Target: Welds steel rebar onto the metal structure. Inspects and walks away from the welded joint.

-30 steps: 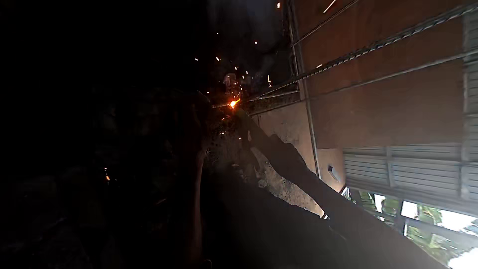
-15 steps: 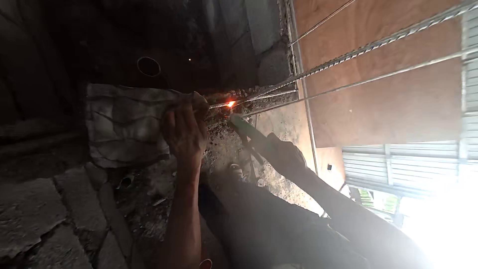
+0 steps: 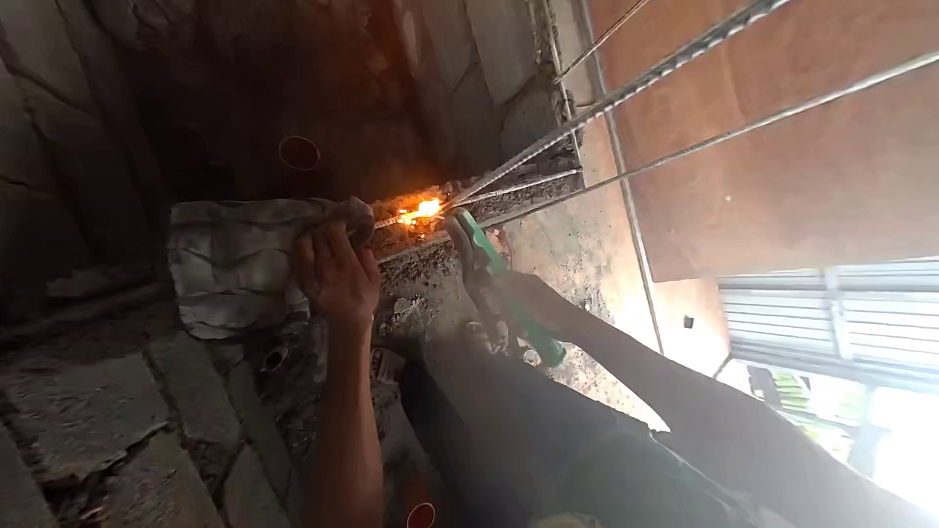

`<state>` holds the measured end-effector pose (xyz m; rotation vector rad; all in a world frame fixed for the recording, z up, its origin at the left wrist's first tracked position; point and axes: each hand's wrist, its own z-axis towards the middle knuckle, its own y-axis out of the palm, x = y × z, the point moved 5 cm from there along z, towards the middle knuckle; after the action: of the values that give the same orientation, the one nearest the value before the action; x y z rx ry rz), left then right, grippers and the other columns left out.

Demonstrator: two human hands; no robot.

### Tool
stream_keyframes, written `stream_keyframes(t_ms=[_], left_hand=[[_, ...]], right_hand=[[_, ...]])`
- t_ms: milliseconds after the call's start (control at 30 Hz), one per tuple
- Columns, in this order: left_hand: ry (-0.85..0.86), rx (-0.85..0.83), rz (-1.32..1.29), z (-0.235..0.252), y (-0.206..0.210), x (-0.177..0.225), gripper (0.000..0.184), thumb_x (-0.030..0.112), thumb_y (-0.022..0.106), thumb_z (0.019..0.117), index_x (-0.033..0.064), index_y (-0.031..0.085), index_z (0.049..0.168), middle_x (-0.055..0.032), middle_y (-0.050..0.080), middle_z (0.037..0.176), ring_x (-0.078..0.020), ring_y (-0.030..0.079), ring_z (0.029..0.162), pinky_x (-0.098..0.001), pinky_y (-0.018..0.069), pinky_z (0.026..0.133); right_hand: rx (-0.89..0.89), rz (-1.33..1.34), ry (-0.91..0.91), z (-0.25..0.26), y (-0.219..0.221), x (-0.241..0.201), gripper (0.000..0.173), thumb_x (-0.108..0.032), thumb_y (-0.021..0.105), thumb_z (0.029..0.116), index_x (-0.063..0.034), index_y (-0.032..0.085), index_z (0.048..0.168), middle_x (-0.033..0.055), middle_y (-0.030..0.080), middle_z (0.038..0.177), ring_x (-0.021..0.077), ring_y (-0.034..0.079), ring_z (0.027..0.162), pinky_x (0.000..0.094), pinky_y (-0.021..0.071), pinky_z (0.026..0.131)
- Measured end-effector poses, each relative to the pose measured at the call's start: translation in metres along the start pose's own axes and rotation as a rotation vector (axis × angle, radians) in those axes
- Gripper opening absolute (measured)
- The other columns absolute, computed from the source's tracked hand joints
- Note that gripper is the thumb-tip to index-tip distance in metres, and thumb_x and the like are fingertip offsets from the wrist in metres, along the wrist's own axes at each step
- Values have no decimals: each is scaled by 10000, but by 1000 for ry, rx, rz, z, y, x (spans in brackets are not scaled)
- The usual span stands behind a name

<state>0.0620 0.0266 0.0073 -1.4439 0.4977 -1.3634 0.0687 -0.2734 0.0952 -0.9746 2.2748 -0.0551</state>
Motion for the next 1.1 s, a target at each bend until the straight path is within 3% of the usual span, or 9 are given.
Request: stream_keyframes(t_ms=[33,133,267,433,567,700,800,867,1100], left_hand=[[-15,-2,0,2,1,-1,425,302,426,1041,90,542,1391,-181,601,1349,-391,526,1313,-574,430,1057],[-46,-46,50,0,0,1,448,313,419,1051,108,520,1437,-169,581,1420,-374,481,1390,-578,372,1141],[-108,-94,1,0,-9,4,440,256,427,1051,76,510,1443,-208,544,1454,-407,444,1419,-594,353,1168],[-281,-48,50,-16,-33,16,483,283,387,1063,-18,485,1427,-284,516,1421,-450,512,1326,-616,416,1089],[-494,13,40,-61,-70,42,515,244,411,1060,-21,418,1501,-317,556,1388,-467,564,1282,-648,448,1054],[-588,2,80,-131,-94,75,525,215,424,1034,-81,463,1466,-340,622,1285,-446,624,1207,-586,474,1052],[-761,-202,223,-198,-81,89,496,273,439,1070,-80,538,1405,-347,620,1294,-489,600,1240,-649,441,1069],[-920,-417,269,-241,-62,106,494,319,436,1098,-22,539,1440,-321,608,1345,-492,581,1272,-677,430,1072],[-1132,-975,224,-384,12,174,523,415,443,1088,63,543,1462,-235,635,1355,-406,627,1246,-619,495,1047]], right_hand=[[-33,-8,-26,2,-1,-2,471,-505,450,1068,-79,562,1233,55,581,759,143,584,568,305,544,534],[31,-456,-112,-6,-18,-3,541,-592,572,990,-134,613,1276,114,683,896,249,683,767,502,589,725],[-51,-615,-96,-30,-49,28,620,-672,505,981,-143,621,1284,125,693,984,287,686,909,558,553,840],[-184,-253,-43,-40,-108,91,584,-592,462,1038,-108,548,1353,83,641,807,200,650,614,408,591,599],[-280,57,-68,-30,-153,115,581,-609,451,1032,-98,554,1290,62,622,745,193,631,564,364,582,538],[-405,199,-84,-10,-181,110,579,-626,454,1020,-98,559,1233,60,605,748,186,612,541,349,569,505],[-467,174,-109,9,-191,90,545,-596,442,1038,-99,564,1225,53,601,763,173,608,546,333,564,504],[-481,133,-99,24,-190,77,536,-580,443,1045,-98,572,1240,53,601,748,171,603,542,330,558,510],[-572,133,-71,82,-168,47,495,-560,454,1053,-103,592,1185,38,548,667,142,555,494,287,520,482]])
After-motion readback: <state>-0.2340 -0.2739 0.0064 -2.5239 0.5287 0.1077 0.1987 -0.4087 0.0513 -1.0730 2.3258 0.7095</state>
